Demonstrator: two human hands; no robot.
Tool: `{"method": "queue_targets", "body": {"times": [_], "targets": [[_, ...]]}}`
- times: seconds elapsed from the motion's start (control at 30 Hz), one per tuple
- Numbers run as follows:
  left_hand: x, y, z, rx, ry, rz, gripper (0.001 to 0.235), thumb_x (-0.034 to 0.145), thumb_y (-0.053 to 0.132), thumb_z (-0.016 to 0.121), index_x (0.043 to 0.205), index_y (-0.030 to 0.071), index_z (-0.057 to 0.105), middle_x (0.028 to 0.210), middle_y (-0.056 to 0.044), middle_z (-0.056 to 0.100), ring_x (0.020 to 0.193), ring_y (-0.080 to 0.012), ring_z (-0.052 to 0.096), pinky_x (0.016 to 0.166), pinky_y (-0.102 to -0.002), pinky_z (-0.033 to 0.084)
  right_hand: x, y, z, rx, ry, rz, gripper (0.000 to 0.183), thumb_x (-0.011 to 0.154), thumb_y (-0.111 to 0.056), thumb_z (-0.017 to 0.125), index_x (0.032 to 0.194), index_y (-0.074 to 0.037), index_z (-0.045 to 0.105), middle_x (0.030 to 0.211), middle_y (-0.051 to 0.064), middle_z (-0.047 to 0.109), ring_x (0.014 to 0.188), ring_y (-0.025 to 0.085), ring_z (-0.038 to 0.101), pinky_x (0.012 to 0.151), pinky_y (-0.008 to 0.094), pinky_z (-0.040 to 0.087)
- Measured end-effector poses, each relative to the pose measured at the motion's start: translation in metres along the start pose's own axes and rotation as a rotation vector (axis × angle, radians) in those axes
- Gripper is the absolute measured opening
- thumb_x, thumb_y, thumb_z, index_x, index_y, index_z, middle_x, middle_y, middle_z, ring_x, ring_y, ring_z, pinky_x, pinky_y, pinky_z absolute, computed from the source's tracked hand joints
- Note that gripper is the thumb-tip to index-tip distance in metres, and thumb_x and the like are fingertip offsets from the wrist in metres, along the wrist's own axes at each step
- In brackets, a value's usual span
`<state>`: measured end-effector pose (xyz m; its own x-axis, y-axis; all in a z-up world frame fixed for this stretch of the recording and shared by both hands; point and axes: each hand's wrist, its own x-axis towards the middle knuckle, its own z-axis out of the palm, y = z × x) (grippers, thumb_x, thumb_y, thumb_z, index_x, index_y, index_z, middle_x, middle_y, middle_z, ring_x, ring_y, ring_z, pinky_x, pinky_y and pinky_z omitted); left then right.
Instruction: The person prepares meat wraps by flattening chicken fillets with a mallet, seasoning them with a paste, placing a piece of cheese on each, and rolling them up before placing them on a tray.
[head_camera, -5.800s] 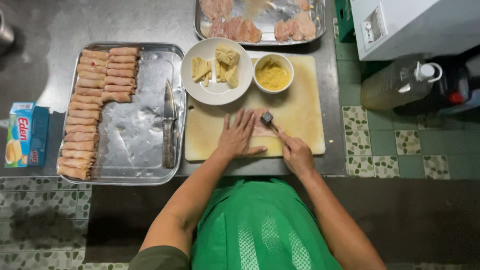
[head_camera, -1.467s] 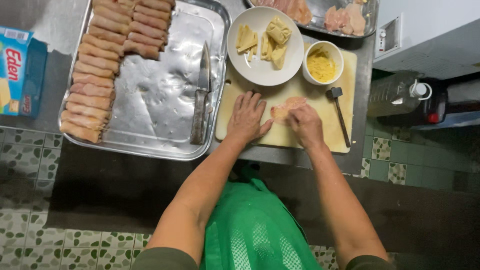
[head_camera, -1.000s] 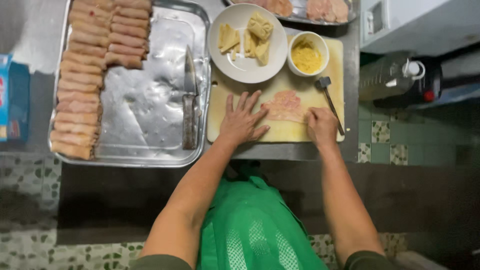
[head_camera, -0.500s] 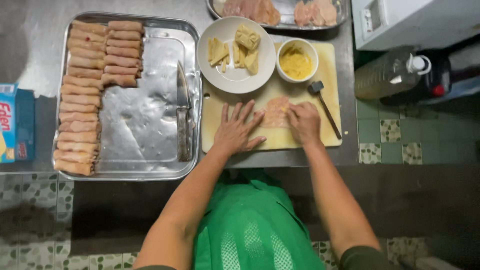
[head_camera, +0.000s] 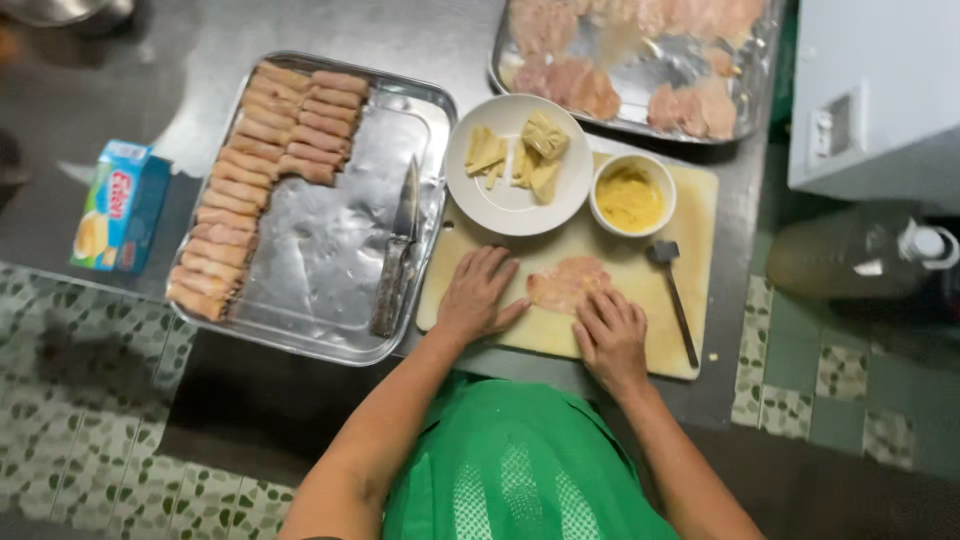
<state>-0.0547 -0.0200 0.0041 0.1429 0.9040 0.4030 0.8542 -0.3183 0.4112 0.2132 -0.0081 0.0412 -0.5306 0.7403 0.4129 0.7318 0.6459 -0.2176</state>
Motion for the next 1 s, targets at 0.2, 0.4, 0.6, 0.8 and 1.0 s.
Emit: {"method": "queue_targets", "body": {"times": [0.2,0.4,0.6,0.8,1.0], "targets": [[0.003,0.009,-0.004,0.058,0.004,-0.033,0.063,0.087,0.05,0.071,0.128,0.002,0.065,0.138,-0.02,0.056,0.133,-0.0379,0.05,0.116,-0.05,0.035,0.071,0.019,-0.012,0.27,0.059,-0.032,0.028,0.087,-0.015,0.078,0.112,-0.005,0.071,0.119,0.013,0.068,0.113,0.034,0.063,0.1,0.045,0.048],[0.005,0.013,-0.006,0.069,0.013,-0.075,0.06,0.087,0.049,0.07,0.127,0.004,0.066,0.136,-0.019,0.057,0.132,-0.0367,0.05,0.116,-0.049,0.036,0.214,0.006,0.066,0.334,0.007,-0.334,0.031,0.09,-0.007,0.071,0.12,-0.006,0.069,0.118,0.013,0.067,0.109,0.035,0.062,0.095,0.047,0.048],[0.007,0.016,-0.007,0.093,0.008,-0.096,0.061,0.087,0.048,0.07,0.128,0.003,0.066,0.136,-0.017,0.058,0.134,-0.0348,0.05,0.117,-0.048,0.035,0.253,-0.003,0.123,0.067,-0.134,-0.314,0.014,0.088,-0.019,0.067,0.1,-0.013,0.069,0.11,0.007,0.067,0.107,0.029,0.059,0.09,0.047,0.042],[0.005,0.012,-0.008,0.082,0.0,-0.094,0.061,0.088,0.048,0.07,0.128,0.002,0.066,0.136,-0.018,0.057,0.133,-0.0353,0.05,0.116,-0.048,0.034,0.252,-0.009,0.13,-0.007,-0.063,-0.316,0.008,0.087,-0.019,0.068,0.091,-0.013,0.07,0.104,0.005,0.067,0.102,0.028,0.061,0.085,0.047,0.042],[0.001,0.004,-0.004,-0.001,0.026,-0.087,0.054,0.088,0.041,0.072,0.125,0.003,0.065,0.138,-0.017,0.057,0.134,-0.0363,0.049,0.116,-0.05,0.034,0.194,0.015,0.051,0.434,-0.086,-0.103,0.018,0.094,-0.016,0.074,0.105,-0.003,0.072,0.096,0.016,0.07,0.091,0.036,0.066,0.08,0.044,0.052]]}}
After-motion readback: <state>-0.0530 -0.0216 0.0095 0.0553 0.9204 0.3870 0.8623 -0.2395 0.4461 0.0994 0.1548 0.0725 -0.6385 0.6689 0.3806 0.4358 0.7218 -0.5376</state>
